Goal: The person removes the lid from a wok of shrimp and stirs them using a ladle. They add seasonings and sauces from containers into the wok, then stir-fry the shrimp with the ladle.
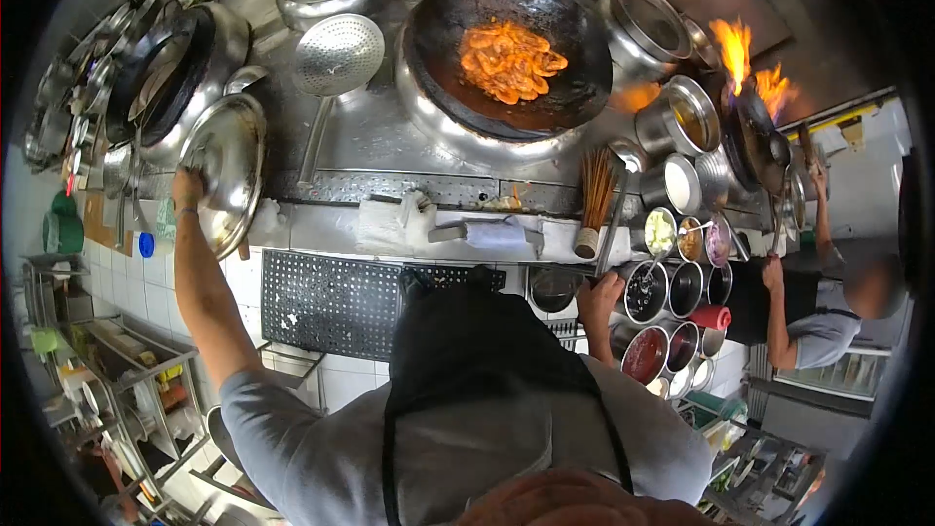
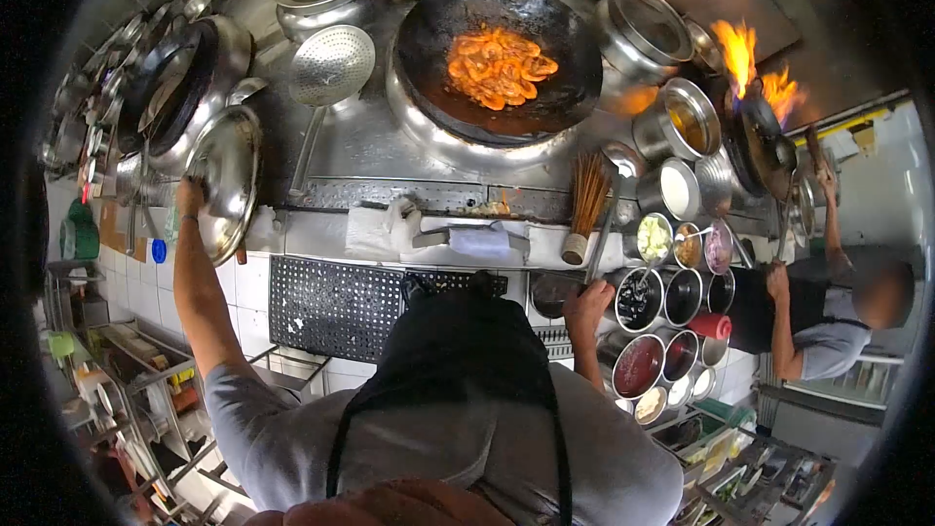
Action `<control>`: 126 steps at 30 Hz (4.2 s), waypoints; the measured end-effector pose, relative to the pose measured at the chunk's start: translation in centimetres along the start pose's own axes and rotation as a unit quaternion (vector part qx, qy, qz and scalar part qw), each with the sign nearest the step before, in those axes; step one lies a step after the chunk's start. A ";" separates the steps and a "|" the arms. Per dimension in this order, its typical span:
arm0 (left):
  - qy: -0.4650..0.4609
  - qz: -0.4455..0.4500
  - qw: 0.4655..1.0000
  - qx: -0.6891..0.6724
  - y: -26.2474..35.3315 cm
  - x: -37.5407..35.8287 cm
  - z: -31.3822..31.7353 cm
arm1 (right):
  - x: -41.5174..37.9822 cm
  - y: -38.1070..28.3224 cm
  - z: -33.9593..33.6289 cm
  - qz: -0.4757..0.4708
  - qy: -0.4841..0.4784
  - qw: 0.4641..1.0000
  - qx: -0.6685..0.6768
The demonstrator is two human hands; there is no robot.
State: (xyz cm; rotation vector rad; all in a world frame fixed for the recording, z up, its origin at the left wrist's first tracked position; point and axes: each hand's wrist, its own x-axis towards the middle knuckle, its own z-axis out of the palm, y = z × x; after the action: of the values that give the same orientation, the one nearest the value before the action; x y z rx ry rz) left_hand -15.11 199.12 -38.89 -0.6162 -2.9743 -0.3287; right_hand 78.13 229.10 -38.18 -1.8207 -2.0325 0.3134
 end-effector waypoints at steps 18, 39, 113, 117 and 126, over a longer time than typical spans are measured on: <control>0.305 0.114 0.946 -0.007 14.2 -6.1 -9.1 | 8.6 -14.7 -11.3 0.113 -0.179 0.902 0.376; -0.067 0.396 0.844 -0.356 59.5 -38.4 -9.7 | 18.8 -15.5 -16.6 -0.268 -0.138 0.951 -0.065; -0.023 0.407 0.871 -0.275 59.0 -35.4 -7.0 | 14.5 -14.2 -22.6 -0.238 -0.156 0.957 -0.058; -0.082 0.409 0.871 -0.258 59.7 -34.8 -7.4 | 12.9 -13.2 -21.0 -0.244 -0.175 0.950 -0.089; -0.039 0.459 0.802 -0.381 55.8 -38.7 -11.5 | 13.2 -16.4 -20.7 -0.229 -0.194 0.948 -0.106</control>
State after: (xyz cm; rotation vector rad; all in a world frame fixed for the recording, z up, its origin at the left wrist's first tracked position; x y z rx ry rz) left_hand 43.17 231.67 -21.88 -2.0141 -2.0759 -1.3738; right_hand 71.26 238.11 -10.88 -1.4098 -2.7821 0.3446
